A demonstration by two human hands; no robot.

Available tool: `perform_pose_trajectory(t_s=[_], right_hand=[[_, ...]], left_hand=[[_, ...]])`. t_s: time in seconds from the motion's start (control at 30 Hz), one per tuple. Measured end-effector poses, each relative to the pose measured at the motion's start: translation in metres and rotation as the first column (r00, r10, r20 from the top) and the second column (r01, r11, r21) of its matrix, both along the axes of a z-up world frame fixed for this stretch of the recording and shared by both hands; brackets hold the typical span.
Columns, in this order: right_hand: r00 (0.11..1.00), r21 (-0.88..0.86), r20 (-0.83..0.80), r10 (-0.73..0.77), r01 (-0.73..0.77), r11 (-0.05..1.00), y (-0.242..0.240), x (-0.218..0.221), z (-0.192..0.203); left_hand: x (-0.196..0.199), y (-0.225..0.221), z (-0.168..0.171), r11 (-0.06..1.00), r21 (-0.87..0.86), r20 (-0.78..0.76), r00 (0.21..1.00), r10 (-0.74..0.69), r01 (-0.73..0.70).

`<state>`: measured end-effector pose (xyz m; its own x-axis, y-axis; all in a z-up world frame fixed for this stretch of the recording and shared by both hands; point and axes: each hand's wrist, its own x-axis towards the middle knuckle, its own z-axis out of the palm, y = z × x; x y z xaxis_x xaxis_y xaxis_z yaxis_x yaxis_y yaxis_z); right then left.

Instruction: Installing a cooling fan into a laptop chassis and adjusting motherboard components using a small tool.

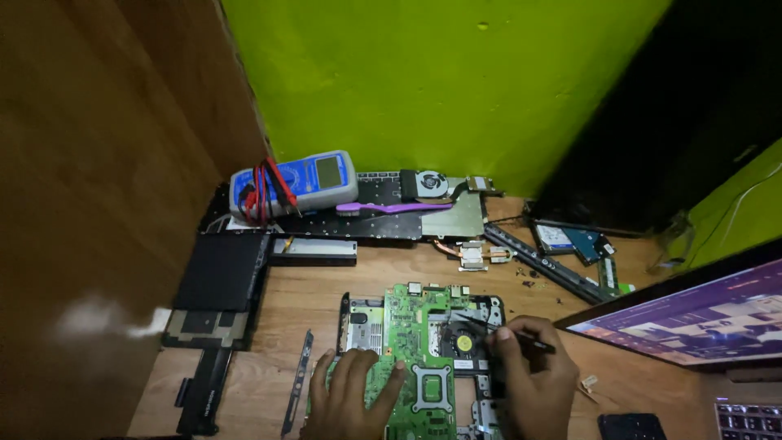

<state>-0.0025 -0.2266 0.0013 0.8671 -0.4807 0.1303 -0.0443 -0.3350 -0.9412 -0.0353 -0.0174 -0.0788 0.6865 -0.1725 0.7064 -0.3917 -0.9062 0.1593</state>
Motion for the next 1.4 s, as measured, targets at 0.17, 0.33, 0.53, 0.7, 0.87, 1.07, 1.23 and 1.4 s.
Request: perform_pose_trajectory(t_s=[0.17,0.33,0.53,0.7,0.87,1.07,1.23,1.4], right_hand=[[0.999,0.063,-0.029,-0.029,0.031,0.998,-0.001,0.0,-0.001],[0.999,0.062,-0.042,0.033,-0.031,0.998,-0.001,0.002,-0.001],[0.991,0.109,-0.105,0.077,-0.066,0.992,0.0,0.002,0.002],[0.994,0.079,-0.057,0.093,-0.088,0.993,-0.003,0.001,-0.005],[0.993,0.026,-0.005,0.118,-0.118,0.993,-0.004,-0.002,-0.005],[0.988,-0.049,0.051,0.148,-0.145,0.988,-0.006,-0.006,-0.006],[0.987,-0.094,0.052,0.15,-0.144,0.985,-0.01,-0.009,-0.011],[0.983,-0.213,0.054,0.173,-0.158,0.964,-0.011,-0.01,-0.009]], left_hand=[[0.002,0.002,0.001,0.999,0.053,0.041,0.999,0.0,-0.002],[0.004,0.008,-0.006,0.993,0.116,0.047,0.998,-0.044,0.038],[-0.001,0.008,0.001,0.995,0.081,-0.047,0.998,-0.048,0.051],[0.005,0.01,-0.023,0.994,-0.11,-0.071,0.997,0.002,-0.009],[-0.002,0.024,-0.002,0.997,0.028,-0.214,0.975,-0.059,0.067],[-0.002,0.018,0.007,0.991,0.083,-0.104,0.99,-0.094,0.103],[-0.005,0.01,0.001,0.997,0.055,-0.072,0.996,-0.044,0.048],[-0.01,0.009,0.005,0.992,0.067,-0.166,0.982,-0.093,0.105]])
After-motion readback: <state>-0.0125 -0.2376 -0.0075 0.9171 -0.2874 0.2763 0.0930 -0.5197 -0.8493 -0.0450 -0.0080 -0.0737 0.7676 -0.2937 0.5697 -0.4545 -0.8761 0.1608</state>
